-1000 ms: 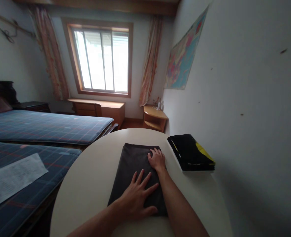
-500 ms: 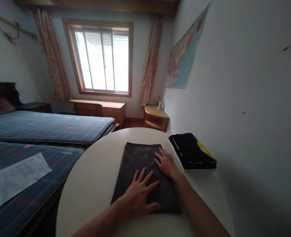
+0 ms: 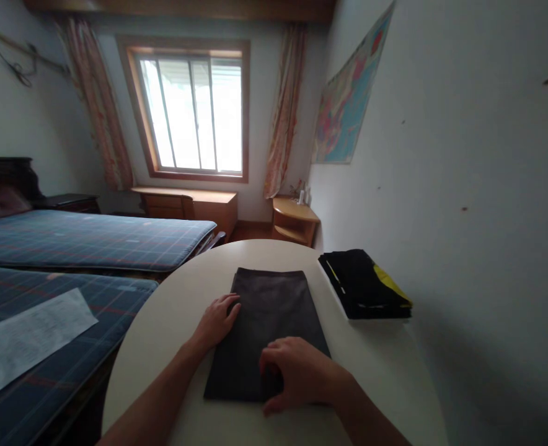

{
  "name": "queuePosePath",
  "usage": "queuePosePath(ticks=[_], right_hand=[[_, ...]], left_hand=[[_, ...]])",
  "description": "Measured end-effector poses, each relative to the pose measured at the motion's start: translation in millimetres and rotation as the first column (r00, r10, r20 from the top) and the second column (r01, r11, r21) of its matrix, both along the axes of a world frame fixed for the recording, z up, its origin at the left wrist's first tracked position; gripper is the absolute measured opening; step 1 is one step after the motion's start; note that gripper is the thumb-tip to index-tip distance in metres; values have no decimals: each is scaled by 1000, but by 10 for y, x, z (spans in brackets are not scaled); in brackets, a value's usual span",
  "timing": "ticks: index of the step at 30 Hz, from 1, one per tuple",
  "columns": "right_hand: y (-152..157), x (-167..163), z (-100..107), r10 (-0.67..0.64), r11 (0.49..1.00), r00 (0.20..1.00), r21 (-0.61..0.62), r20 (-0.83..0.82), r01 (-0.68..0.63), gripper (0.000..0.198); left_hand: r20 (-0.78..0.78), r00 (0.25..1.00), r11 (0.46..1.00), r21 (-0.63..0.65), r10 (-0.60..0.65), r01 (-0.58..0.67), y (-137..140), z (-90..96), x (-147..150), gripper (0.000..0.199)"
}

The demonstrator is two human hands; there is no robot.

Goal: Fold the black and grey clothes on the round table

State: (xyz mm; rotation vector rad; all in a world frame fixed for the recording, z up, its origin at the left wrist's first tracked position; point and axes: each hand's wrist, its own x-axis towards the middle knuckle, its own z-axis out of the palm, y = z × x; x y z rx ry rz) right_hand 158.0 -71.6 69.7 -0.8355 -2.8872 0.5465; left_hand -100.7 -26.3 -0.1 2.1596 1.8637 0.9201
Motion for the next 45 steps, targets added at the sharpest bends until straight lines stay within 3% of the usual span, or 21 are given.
queuePosePath(ticks=[6, 10, 14, 19, 22, 24, 26, 29, 35, 41, 43, 45], right_hand=[[-118, -123, -19, 16, 995, 992, 94, 126, -28, 25], [-157, -141, 45, 35, 995, 989, 91, 144, -49, 24], [-235, -143, -7, 181, 980, 976, -100, 117, -170, 23], [-286, -144, -117, 354, 872, 931, -392, 90, -294, 23], [-158, -75, -60, 211, 883, 977, -425, -19, -199, 21], [16, 25, -25, -13, 942, 991, -334, -135, -33, 24], [240, 163, -49, -236, 964, 936, -184, -262, 192, 24], [584, 391, -210, -389, 912, 839, -27, -382, 410, 29], [991, 590, -571, -540, 823, 741, -69, -398, 563, 30], [1122, 564, -735, -773, 575, 568, 68, -282, 816, 52], [1170, 595, -743, -800, 558, 550, 38, -240, 829, 53], [1234, 647, -716, -796, 579, 556, -34, -238, 815, 50]], left_hand=[[47, 999, 1000, 19, 23, -24, 62, -14, 14, 33], [60, 996, 998, 3, 62, -62, 76, 21, -7, 32], [89, 984, 988, -17, 156, -155, 100, 25, -65, 29], [60, 978, 980, -4, 199, -200, 138, -39, -96, 40], [55, 978, 979, -51, 199, -196, 164, -79, -102, 51], [56, 978, 978, -66, 203, -199, 181, -94, -107, 53], [50, 976, 976, -76, 211, -207, 198, -91, -112, 54], [18, 975, 969, -118, 221, -217, 237, -54, -122, 55], [-36, 976, 938, -272, 213, -215, 384, 40, -150, 52], [9, 984, 908, -387, 175, -158, 521, 79, -184, 21], [48, 982, 896, -419, 185, -148, 566, 96, -196, 23], [102, 976, 878, -462, 193, -125, 614, 120, -203, 26]])
